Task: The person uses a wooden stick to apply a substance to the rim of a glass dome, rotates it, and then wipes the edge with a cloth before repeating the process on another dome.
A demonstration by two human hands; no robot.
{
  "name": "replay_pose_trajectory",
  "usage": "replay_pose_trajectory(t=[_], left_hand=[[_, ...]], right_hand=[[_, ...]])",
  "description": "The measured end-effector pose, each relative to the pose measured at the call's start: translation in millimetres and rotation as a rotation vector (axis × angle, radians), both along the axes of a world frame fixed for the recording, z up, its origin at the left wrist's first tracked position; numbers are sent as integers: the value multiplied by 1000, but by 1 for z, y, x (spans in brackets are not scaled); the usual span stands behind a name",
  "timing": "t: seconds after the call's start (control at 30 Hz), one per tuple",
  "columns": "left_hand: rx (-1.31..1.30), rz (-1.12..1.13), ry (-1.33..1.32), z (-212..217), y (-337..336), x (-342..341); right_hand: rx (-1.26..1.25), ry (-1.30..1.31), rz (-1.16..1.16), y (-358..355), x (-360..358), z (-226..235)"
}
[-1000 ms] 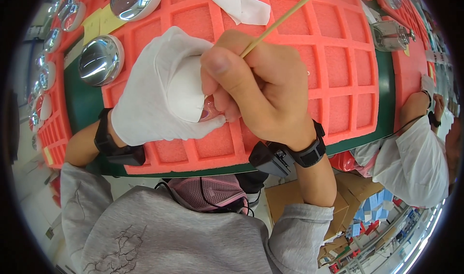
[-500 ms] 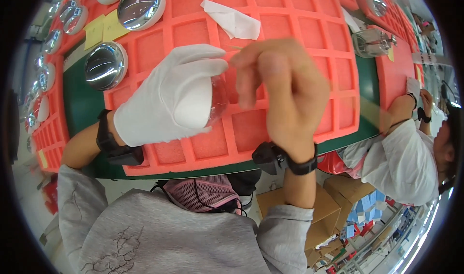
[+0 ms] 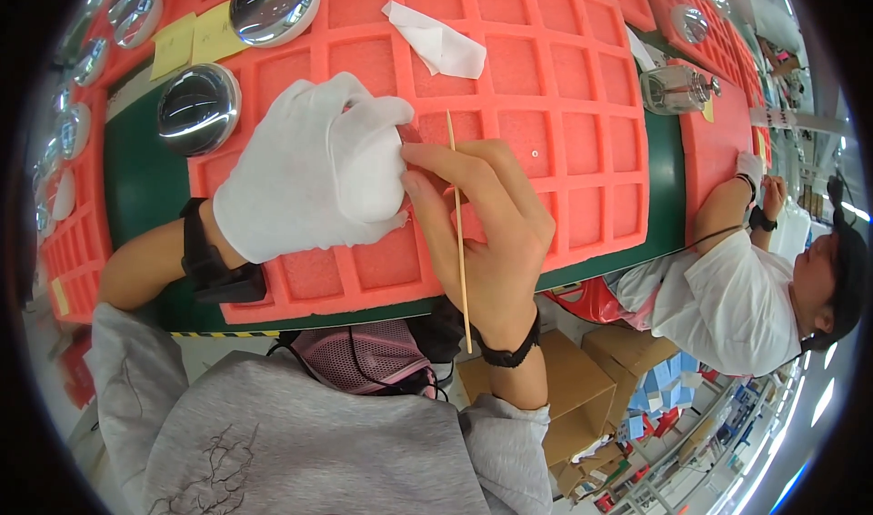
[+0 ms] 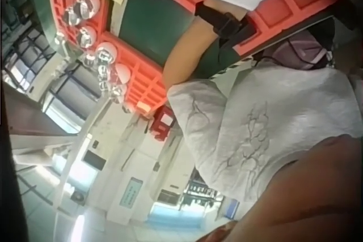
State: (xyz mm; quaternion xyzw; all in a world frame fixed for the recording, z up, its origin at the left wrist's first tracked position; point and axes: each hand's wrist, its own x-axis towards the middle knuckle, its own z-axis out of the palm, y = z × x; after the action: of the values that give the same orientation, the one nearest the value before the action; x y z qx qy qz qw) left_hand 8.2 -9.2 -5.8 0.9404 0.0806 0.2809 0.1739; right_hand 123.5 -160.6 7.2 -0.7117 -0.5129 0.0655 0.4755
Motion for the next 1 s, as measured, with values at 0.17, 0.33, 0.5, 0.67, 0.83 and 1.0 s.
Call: replay_pose_trajectory(t=[0.17,0.33,0.5,0.67,0.83,1.0], left_hand=[[-67,-33,202,5,0,-5],[-92,-20,220,8,-1,-5],[-145,14,224,1,-2,-2],[-155,-4,217,-1,1,-7],[-214,-79,172,0,8,-9],[-298,-139,209,5,11,-11]], right_hand=[[-57,-192,40,2,3,6],[-55,-167,27,5,1,3],[25,153,-18,-4,1,-7],[76,370,29,-24,4,-8],[-35,304,235,-45,3,9],[37,421,160,-53,-19,-2]])
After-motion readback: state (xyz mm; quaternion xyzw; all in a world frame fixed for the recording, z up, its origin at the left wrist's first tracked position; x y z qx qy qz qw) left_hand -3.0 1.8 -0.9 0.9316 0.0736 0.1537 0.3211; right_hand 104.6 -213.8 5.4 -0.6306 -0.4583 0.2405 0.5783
